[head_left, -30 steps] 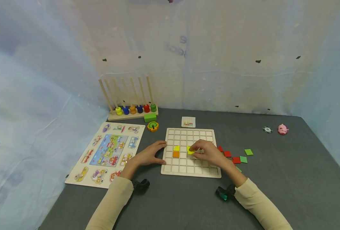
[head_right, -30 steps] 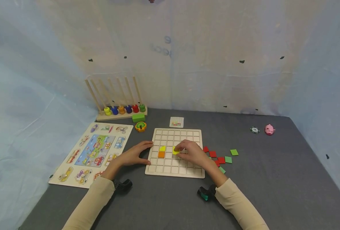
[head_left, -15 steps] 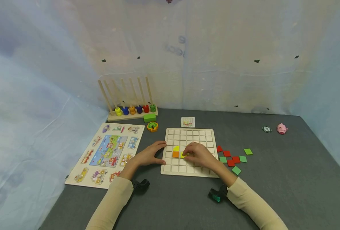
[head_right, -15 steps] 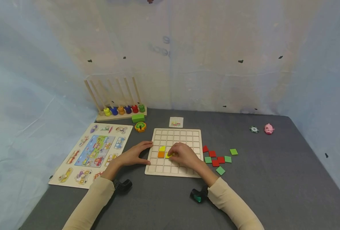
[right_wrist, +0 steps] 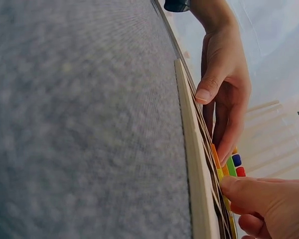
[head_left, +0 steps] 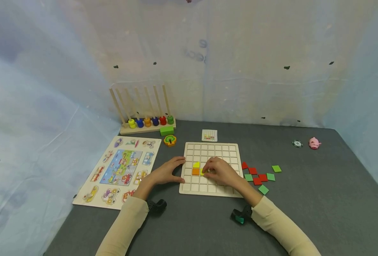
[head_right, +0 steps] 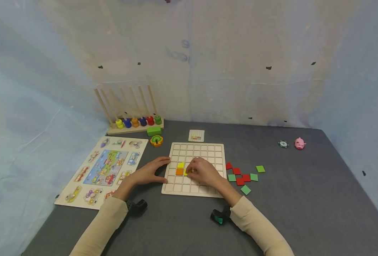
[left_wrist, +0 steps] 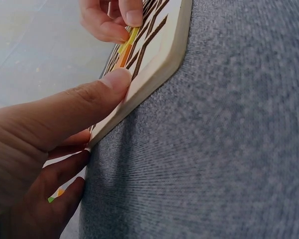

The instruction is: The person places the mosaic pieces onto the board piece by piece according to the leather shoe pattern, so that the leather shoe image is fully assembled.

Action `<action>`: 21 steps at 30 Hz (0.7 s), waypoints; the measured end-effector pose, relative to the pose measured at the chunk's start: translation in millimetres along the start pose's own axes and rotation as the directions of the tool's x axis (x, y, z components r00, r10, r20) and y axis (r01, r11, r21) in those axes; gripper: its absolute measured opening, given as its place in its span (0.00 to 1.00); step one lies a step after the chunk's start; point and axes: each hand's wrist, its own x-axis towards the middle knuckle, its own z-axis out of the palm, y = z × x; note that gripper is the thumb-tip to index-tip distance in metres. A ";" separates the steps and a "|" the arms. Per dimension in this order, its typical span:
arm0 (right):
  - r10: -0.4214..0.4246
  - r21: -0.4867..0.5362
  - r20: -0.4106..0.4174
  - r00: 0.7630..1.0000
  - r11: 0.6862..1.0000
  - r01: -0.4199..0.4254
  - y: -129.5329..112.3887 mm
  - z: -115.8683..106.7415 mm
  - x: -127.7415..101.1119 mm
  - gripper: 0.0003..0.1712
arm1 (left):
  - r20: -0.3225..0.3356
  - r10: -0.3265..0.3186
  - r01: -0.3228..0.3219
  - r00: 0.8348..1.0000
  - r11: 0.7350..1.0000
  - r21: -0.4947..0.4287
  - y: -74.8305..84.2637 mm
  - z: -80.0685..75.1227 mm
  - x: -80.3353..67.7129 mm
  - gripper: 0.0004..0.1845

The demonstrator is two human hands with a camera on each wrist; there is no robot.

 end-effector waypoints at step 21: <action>0.035 0.046 -0.034 0.999 0.998 -0.033 18.8 -51.7 -28.2 0.10 | -0.001 0.006 -0.006 1.000 1.000 0.007 -2.0 0.4 -0.3 0.44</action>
